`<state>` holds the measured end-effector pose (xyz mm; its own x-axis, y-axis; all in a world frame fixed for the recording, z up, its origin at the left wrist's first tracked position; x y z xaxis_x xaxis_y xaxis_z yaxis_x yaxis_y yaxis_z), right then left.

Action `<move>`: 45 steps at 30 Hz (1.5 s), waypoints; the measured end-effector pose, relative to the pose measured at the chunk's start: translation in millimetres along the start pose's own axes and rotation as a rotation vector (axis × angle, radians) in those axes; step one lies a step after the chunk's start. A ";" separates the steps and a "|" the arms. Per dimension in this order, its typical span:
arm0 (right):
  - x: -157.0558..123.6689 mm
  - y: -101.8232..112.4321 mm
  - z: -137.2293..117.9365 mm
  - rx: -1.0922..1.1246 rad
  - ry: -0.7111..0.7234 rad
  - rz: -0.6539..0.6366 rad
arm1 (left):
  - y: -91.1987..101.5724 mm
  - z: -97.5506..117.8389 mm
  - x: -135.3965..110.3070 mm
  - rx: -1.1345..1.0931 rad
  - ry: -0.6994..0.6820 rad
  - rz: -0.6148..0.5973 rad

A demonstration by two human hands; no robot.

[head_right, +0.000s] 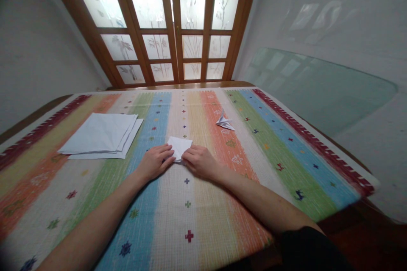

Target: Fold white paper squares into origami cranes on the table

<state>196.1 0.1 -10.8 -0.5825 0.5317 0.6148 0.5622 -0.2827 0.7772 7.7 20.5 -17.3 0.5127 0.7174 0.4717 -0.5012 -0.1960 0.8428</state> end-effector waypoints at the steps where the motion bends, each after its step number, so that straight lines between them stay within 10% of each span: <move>1: 0.5 0.5 -0.3 0.042 -0.032 0.009 | 0.1 -0.1 0.0 -0.001 0.002 0.003; 17: -1.8 6.5 -8.4 0.115 -0.054 0.383 | 5.1 0.3 1.4 0.223 0.181 -0.039; 27: 11.6 -20.3 -7.3 0.023 -0.048 -0.073 | 5.9 6.9 4.0 0.301 0.154 -0.053; 38: 29.9 -39.0 0.2 0.153 -0.010 -0.166 | 6.2 -5.2 -0.9 -0.052 0.071 0.266; 45: 27.0 -32.9 7.9 0.290 -0.012 -0.160 | -0.8 -15.1 0.6 -0.365 0.132 0.065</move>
Point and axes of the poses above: each hand's wrist, its own x-axis towards the middle knuckle, its own y-axis out of the back of the hand, z = x × y, the point moved 3 cm from there along x, towards the middle knuckle, and after that the axes turned 10 degrees about z, right-handed, at the moved point
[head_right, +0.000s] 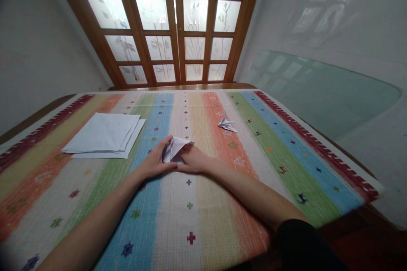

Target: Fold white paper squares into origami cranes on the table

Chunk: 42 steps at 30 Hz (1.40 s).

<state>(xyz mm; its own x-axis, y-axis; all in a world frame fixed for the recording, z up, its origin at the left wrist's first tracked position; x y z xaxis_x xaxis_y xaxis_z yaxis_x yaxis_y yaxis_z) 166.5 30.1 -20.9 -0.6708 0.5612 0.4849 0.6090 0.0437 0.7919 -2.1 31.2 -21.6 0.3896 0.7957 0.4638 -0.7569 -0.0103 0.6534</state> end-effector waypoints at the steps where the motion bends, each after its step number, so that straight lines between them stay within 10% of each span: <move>1: -0.5 0.3 1.4 0.005 -0.010 -0.012 | -0.2 -0.6 0.0 -0.019 0.021 -0.025; 19: 6.5 6.6 11.2 0.105 -0.174 -0.172 | 7.1 -14.0 9.0 -0.155 0.234 -0.031; 32: -12.6 24.6 0.6 0.047 -0.184 -0.084 | -2.1 -12.2 10.3 0.070 0.032 0.059; 42: -24.6 28.6 4.4 0.024 -0.148 -0.042 | 15.3 14.4 8.6 0.358 -0.433 -0.069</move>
Point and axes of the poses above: each hand's wrist, its own x-axis towards the middle knuckle, its own y-axis out of the back of the hand, z = x × y, the point moved 3 cm from there along x, towards the middle knuckle, and after that the axes turned 10 degrees about z, right-handed, at the moved point
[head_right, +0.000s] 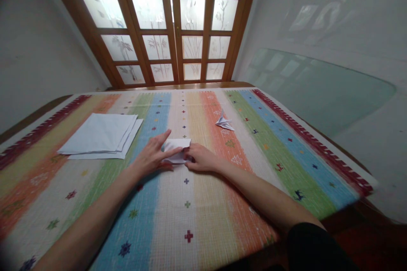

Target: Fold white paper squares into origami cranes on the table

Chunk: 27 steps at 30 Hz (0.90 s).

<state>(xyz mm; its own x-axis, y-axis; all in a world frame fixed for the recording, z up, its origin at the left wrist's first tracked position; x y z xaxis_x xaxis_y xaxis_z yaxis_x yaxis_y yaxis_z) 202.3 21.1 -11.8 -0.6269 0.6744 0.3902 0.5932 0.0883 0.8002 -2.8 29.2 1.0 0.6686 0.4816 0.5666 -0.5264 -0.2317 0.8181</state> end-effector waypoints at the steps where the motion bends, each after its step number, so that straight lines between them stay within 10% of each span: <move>1: -0.4 -0.3 0.7 -0.008 -0.005 -0.005 | 2.6 4.3 1.6 0.019 -0.030 -0.019; 8: 1.5 -1.2 7.9 0.038 0.034 0.029 | 11.0 32.0 10.8 0.032 -0.096 -0.106; 27: -14.8 3.9 2.8 -0.026 -0.078 0.097 | -10.2 25.4 37.5 0.156 0.183 -0.053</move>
Point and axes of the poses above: each hand's wrist, its own x-axis towards the middle knuckle, its own y-axis out of the back of the hand, z = x × y, the point moved 3 cm from there along x, towards the middle knuckle, and after that the axes turned 10 degrees about z, right-handed, at the moved point
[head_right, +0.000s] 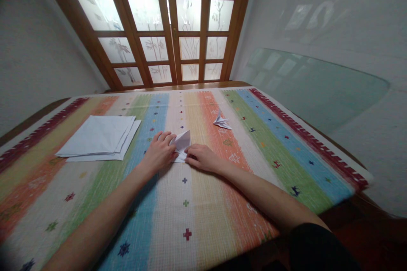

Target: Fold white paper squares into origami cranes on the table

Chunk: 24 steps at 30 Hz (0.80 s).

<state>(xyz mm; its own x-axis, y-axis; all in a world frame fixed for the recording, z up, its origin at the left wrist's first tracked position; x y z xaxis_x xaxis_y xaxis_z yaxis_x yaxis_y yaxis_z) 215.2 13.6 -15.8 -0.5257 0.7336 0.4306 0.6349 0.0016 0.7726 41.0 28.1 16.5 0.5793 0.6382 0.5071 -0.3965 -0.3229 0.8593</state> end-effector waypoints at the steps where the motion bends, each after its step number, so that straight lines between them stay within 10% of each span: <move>1: -0.5 -0.3 -0.1 -0.024 -0.013 0.008 | -1.0 -0.2 -0.6 -0.010 0.010 0.004; 24: -1.2 -5.3 -8.5 -0.201 0.266 -0.047 | -16.6 -20.6 9.4 -0.078 0.154 0.160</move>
<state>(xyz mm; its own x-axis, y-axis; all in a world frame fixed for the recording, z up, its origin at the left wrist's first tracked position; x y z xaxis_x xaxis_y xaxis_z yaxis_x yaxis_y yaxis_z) 207.7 6.9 -16.4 -0.6976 0.5331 0.4787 0.4964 -0.1221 0.8595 38.4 53.9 5.6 0.3914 0.6839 0.6157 -0.5321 -0.3776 0.7578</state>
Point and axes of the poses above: each hand's wrist, its own x-axis towards the middle knuckle, its own y-axis out of the back of the hand, z = x × y, the point moved 3 cm from there along x, towards the middle knuckle, and after that the axes turned 10 degrees about z, right-handed, at the moved point
